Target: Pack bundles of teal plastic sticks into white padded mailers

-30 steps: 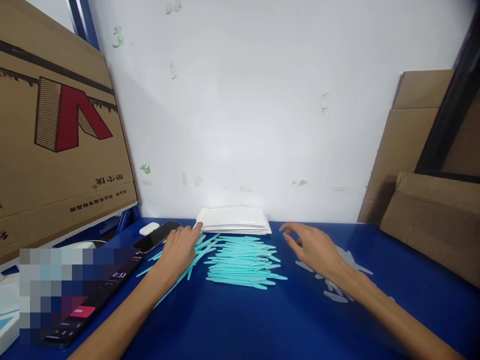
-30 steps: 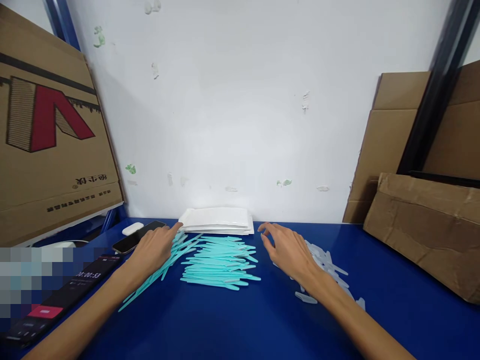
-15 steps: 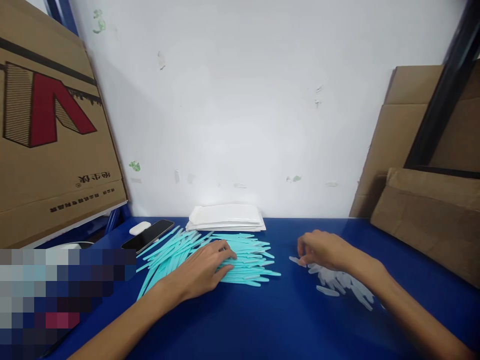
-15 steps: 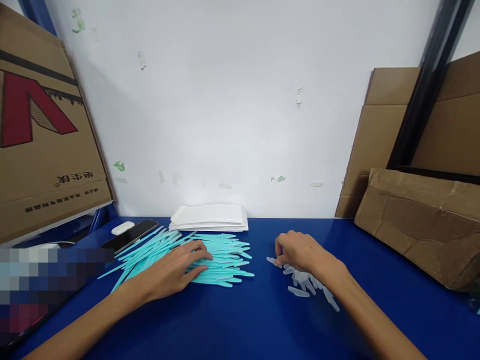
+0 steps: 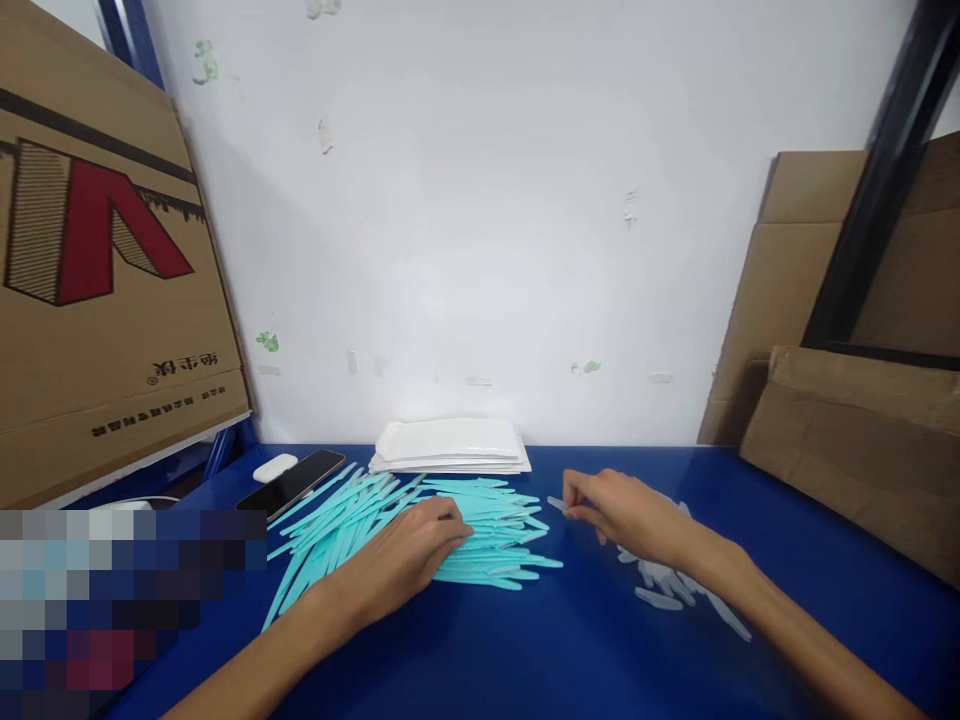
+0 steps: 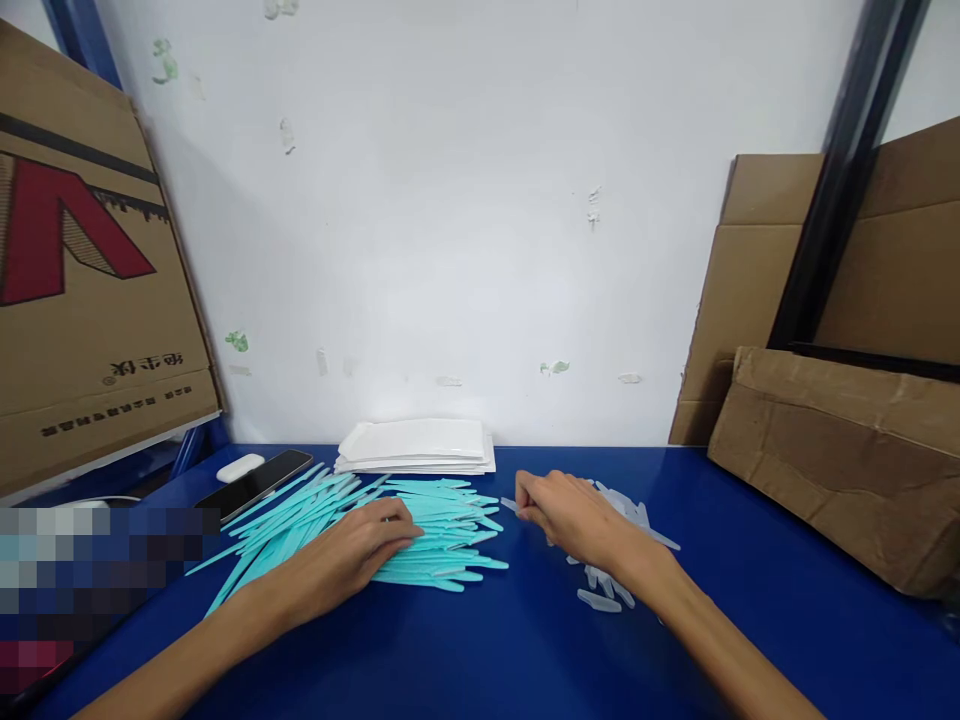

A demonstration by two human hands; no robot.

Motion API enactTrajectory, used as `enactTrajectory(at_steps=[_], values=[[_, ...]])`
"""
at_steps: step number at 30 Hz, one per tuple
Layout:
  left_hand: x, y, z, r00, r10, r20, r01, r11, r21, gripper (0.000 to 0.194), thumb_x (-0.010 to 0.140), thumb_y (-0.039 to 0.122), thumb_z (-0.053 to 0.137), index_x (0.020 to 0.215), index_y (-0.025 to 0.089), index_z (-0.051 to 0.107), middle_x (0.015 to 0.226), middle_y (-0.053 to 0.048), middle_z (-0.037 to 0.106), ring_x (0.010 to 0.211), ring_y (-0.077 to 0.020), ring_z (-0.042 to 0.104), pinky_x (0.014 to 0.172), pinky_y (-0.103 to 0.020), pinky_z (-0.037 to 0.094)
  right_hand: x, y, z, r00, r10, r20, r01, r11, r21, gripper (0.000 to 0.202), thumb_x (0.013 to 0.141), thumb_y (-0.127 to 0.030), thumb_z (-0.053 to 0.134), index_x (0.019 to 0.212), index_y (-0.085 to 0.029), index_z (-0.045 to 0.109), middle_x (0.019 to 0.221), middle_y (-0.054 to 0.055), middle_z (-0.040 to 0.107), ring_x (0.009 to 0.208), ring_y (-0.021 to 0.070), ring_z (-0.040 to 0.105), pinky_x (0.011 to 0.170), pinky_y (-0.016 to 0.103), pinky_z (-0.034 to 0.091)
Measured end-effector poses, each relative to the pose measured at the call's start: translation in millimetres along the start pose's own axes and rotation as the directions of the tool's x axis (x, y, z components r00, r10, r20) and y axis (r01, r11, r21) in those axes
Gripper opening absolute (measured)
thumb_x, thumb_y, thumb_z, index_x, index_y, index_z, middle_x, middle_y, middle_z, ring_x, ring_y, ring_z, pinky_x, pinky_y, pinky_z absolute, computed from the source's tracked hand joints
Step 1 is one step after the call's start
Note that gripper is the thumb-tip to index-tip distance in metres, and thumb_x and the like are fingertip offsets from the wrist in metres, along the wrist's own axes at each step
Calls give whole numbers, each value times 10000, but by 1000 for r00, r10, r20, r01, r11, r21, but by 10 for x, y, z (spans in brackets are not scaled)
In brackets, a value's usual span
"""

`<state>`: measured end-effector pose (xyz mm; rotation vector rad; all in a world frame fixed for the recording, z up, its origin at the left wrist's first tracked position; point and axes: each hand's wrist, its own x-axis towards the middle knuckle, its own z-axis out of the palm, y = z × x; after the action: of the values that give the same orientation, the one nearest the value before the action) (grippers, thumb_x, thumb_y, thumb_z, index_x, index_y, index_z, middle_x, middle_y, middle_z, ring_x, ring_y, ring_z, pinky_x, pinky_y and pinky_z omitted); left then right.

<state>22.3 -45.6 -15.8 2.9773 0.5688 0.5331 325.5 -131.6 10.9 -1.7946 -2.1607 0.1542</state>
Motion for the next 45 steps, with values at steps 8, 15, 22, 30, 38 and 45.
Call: enactTrajectory(at_steps=[8,15,22,30,38,45], values=[[10,-8,42,997,-35,-73,34,999,-13,279,1043,216,375,1187,236,613,1124,-72,627,971,-183,610,823,-303,506,76,-92,127,979,-150,-139,144,988,-51,145,966,-291,558,924,-284,697,846,-7,753,749,203,694,615,274,429],[29,-35,37,988,-67,-140,75,996,48,314,1041,208,359,1244,222,598,1066,-70,680,946,-206,637,815,-333,519,89,-108,203,939,-215,-270,217,976,-22,206,983,-351,558,1067,-291,735,1003,12,756,790,180,691,669,282,489],[56,16,-8,969,-110,-221,103,994,-41,328,1051,248,337,1233,199,606,1036,-75,677,893,-182,654,745,-295,527,84,-147,206,935,-216,-282,229,973,13,275,985,-432,545,1062,-291,768,991,34,766,808,190,695,685,277,516],[23,37,53,980,-4,-197,-7,999,-53,301,1043,198,382,1263,209,586,1012,-57,658,877,-172,621,736,-286,499,30,-279,287,902,-338,-268,358,933,27,290,1015,-379,506,1132,-269,747,1013,39,753,831,173,710,706,259,521],[32,39,56,968,65,-241,-72,997,-19,315,1040,176,396,1297,187,577,984,-66,664,861,-177,603,707,-283,484,17,-294,367,873,-386,-297,405,914,3,314,1033,-345,466,1179,-243,725,998,60,732,783,167,698,670,264,518],[28,79,64,978,43,-206,-38,999,28,319,1048,209,391,1300,183,585,987,-67,655,852,-179,598,690,-285,469,9,-337,349,862,-413,-295,419,907,-46,312,1037,-344,459,1154,-237,727,1000,59,739,759,149,706,640,236,519]])
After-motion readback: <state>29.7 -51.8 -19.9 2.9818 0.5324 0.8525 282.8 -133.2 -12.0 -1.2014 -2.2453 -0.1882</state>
